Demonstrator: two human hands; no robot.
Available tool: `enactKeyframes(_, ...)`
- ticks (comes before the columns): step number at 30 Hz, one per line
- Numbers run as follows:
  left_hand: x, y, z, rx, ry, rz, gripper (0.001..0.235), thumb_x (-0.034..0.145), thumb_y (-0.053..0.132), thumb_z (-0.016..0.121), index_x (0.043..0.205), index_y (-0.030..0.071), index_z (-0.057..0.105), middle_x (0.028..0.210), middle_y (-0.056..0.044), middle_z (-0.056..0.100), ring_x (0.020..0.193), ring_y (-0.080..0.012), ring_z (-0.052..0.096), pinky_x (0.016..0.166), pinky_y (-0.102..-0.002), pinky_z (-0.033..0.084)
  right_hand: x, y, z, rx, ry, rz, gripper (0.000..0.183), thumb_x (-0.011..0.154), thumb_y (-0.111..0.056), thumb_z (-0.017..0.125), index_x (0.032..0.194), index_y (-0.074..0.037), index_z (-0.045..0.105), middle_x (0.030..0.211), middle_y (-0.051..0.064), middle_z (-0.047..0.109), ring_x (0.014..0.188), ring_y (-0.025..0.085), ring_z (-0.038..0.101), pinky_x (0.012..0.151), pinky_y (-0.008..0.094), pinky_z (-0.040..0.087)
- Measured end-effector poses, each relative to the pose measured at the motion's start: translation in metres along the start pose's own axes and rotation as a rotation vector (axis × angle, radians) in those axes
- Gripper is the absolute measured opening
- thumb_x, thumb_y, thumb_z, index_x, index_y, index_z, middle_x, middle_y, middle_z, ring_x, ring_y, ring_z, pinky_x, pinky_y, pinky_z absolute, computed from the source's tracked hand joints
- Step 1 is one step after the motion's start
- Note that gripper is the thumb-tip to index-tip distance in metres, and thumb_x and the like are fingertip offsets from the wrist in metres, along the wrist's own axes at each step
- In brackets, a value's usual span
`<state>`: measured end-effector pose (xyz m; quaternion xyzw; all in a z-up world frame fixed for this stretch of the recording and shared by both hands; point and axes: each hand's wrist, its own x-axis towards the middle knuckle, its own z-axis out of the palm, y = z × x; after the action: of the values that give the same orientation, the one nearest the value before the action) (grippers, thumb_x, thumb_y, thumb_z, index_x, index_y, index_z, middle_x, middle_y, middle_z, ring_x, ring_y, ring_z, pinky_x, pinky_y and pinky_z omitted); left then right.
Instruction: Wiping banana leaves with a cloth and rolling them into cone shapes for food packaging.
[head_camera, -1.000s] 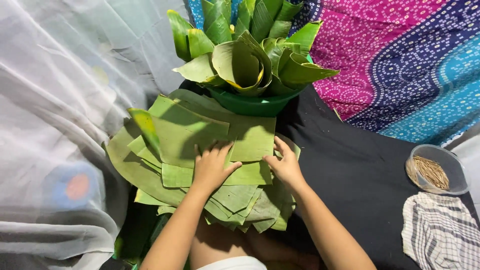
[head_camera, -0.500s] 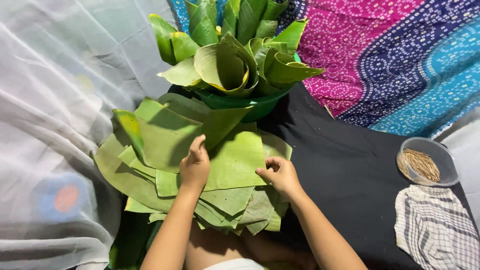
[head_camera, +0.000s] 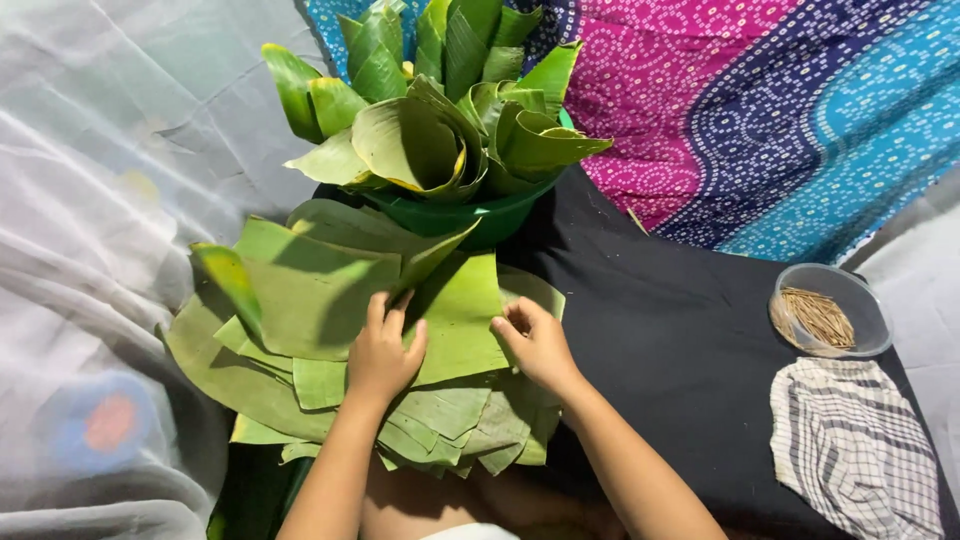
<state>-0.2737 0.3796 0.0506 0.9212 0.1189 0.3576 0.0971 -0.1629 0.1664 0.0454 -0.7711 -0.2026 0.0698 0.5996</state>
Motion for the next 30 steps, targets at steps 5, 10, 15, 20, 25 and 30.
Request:
enactKeyframes(5, -0.004, -0.019, -0.007, -0.030, -0.383, -0.034, 0.069, 0.098, 0.054, 0.055, 0.151, 0.012, 0.046, 0.137, -0.025, 0.052, 0.113, -0.0458, 0.064, 0.091, -0.059, 0.055, 0.001, 0.005, -0.049, 0.244, -0.024, -0.041, 0.008, 0.093, -0.009, 0.074, 0.101, -0.009, 0.070, 0.068, 0.001, 0.067, 0.063, 0.009, 0.058, 0.056, 0.024, 0.049)
enactKeyframes(10, -0.004, 0.014, -0.027, -0.044, -0.616, 0.028, 0.055, 0.098, 0.057, 0.055, 0.105, 0.005, 0.068, 0.162, -0.015, 0.037, 0.141, -0.0405, 0.043, 0.112, -0.070, 0.033, -0.038, 0.032, -0.152, 0.255, 0.059, 0.033, 0.017, 0.093, -0.009, 0.074, 0.110, -0.009, 0.071, 0.076, 0.005, 0.074, 0.065, 0.011, 0.061, 0.059, 0.029, 0.055)
enactKeyframes(15, -0.027, 0.072, 0.001, -0.160, -0.320, 0.380, 0.054, 0.080, 0.047, 0.072, 0.127, 0.020, 0.069, 0.165, -0.003, 0.035, 0.155, -0.0339, 0.025, 0.116, -0.079, -0.001, -0.102, 0.067, -0.258, 0.187, 0.168, 0.165, 0.031, 0.092, 0.000, 0.069, 0.124, 0.002, 0.069, 0.099, 0.008, 0.074, 0.076, 0.008, 0.062, 0.063, 0.018, 0.045)
enactKeyframes(20, -0.039, 0.138, 0.029, -0.118, -0.463, 0.534, 0.050, 0.077, 0.052, 0.073, 0.116, 0.021, 0.070, 0.160, 0.000, 0.040, 0.153, -0.0271, 0.026, 0.114, -0.082, 0.007, -0.136, 0.039, -0.301, -0.324, 0.368, 0.345, 0.038, 0.091, -0.009, 0.068, 0.129, -0.006, 0.070, 0.099, 0.008, 0.076, 0.077, 0.016, 0.065, 0.069, 0.027, 0.051)
enactKeyframes(25, -0.049, 0.173, 0.053, -0.008, -0.663, 0.484, 0.057, 0.081, 0.059, 0.067, 0.117, 0.015, 0.072, 0.157, -0.004, 0.045, 0.155, -0.0285, 0.023, 0.119, -0.076, -0.003, -0.153, 0.068, -0.327, -0.885, 0.565, 0.183, 0.035, 0.096, -0.027, 0.063, 0.128, -0.014, 0.071, 0.137, 0.013, 0.057, 0.122, 0.038, 0.054, 0.103, 0.047, 0.045)
enactKeyframes(30, -0.061, 0.170, 0.067, 0.036, -0.614, 0.429, 0.085, 0.074, 0.076, 0.064, 0.136, 0.018, 0.060, 0.153, 0.000, 0.051, 0.152, -0.0233, 0.033, 0.123, -0.070, 0.002, -0.168, 0.124, -0.333, -1.050, 0.549, 0.256, 0.033, 0.094, -0.023, 0.066, 0.125, -0.015, 0.074, 0.103, 0.014, 0.064, 0.093, 0.034, 0.057, 0.090, 0.044, 0.049)
